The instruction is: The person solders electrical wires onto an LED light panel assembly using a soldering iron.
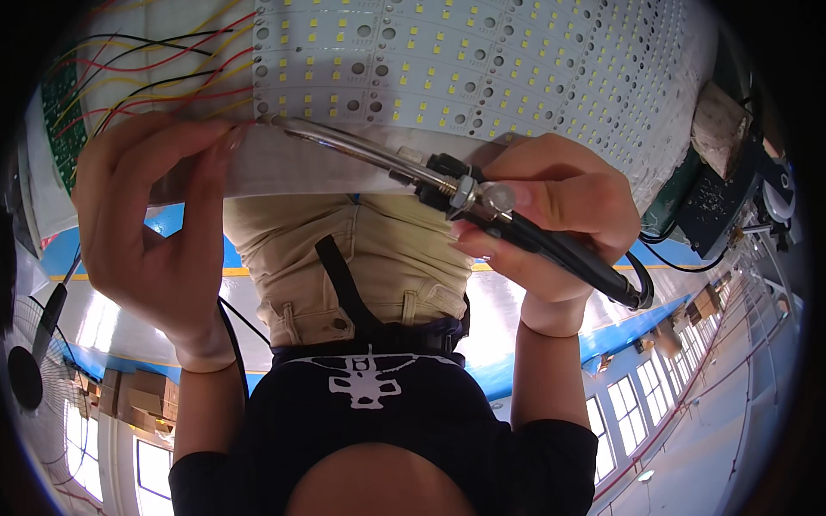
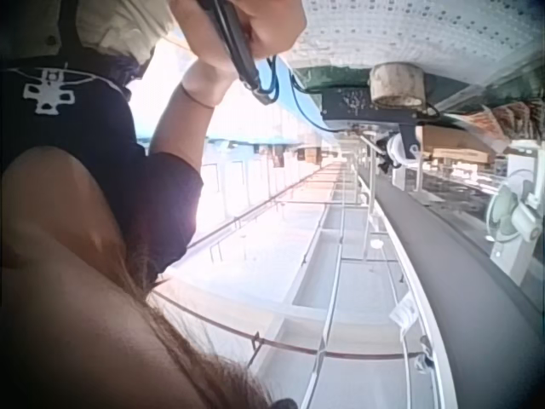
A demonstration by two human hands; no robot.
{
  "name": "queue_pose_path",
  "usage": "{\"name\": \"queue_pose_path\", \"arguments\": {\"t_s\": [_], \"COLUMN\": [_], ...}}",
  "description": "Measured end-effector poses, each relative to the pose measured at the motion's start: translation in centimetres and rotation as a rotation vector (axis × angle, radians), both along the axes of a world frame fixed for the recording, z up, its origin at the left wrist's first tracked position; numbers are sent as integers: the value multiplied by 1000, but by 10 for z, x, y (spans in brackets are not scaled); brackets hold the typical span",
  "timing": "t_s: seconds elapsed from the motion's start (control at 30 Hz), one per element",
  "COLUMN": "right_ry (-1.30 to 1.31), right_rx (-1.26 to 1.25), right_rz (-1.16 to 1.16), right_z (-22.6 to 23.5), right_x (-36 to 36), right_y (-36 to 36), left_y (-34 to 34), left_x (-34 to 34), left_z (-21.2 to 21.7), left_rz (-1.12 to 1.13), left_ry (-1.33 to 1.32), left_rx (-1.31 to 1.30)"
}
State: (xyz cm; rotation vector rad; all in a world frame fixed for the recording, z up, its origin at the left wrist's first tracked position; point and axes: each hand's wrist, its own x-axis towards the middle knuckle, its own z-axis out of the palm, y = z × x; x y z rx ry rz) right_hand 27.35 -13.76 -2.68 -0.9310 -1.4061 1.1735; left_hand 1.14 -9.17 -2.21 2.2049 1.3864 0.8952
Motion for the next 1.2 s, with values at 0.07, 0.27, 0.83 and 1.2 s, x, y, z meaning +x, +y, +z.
{"name": "queue_pose_path", "arguments": {"t_s": [0.07, 0.27, 0.83, 1.2], "right_ry": [-26, 7, 10, 0], "right_rx": [5, -5, 11, 10], "right_rz": [1, -4, 22, 12], "right_z": [0, 0, -1, 0], "right_x": [1, 0, 1, 1], "right_y": [0, -1, 0, -1], "left_y": [0, -1, -1, -1], "left_x": [-1, -1, -2, -2], "left_z": [0, 0, 1, 1], "left_rz": [0, 3, 5, 9], "left_ry": [0, 5, 35, 31], "left_rx": [6, 12, 3, 9]}}
